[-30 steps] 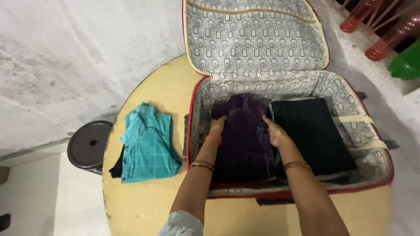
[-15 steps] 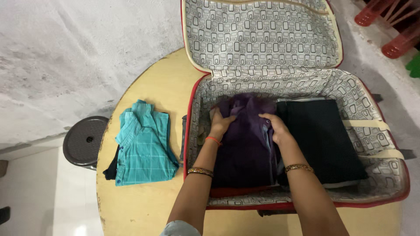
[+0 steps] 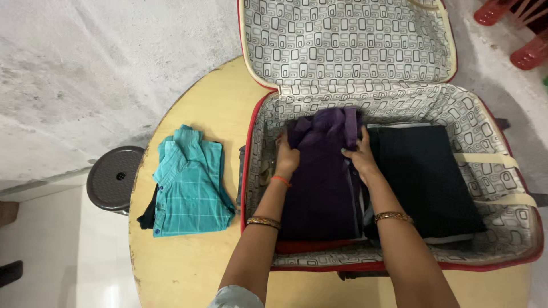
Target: The person folds and places several garments into an open suitcase on a round table. Items handled include a white shirt, a purple top, a teal shirt, and a black garment. The person arranges them neatly inside the suitcase.
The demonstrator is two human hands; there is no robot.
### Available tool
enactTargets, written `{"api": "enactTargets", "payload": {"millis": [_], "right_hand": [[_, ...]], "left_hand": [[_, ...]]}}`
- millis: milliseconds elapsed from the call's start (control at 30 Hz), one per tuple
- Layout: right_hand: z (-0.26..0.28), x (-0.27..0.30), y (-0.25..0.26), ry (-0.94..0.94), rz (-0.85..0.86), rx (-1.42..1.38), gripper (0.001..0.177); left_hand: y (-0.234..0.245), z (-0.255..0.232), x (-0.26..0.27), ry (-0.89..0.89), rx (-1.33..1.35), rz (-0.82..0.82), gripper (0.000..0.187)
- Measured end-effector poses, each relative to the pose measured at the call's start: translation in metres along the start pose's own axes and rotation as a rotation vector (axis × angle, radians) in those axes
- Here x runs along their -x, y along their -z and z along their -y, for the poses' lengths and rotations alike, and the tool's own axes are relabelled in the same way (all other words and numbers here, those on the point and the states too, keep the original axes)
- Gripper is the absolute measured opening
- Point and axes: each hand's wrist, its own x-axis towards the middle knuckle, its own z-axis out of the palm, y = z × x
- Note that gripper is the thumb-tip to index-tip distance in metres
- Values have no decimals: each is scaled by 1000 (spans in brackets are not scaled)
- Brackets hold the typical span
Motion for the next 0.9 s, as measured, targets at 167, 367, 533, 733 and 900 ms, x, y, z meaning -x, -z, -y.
{"api": "enactTargets", "payload": {"millis": [167, 367, 533, 733, 900], "right_hand": [[-18, -14, -3, 253, -49, 215, 111], [-41, -29, -1, 423, -56, 475, 94], [-41, -19, -8, 549, -225, 615, 72], [-28, -3, -25, 736, -253, 855, 66], [-17, -24, -50, 695, -126, 999, 71]], "left_hand": [[-1, -59, 29, -81, -503, 85, 74], [-12, -76, 61, -418, -691, 456, 75], [4, -97, 85, -163, -932, 758, 121], [14, -104, 97, -215, -1050, 725, 128], [10, -90, 106, -260, -1072, 680, 119]]}}
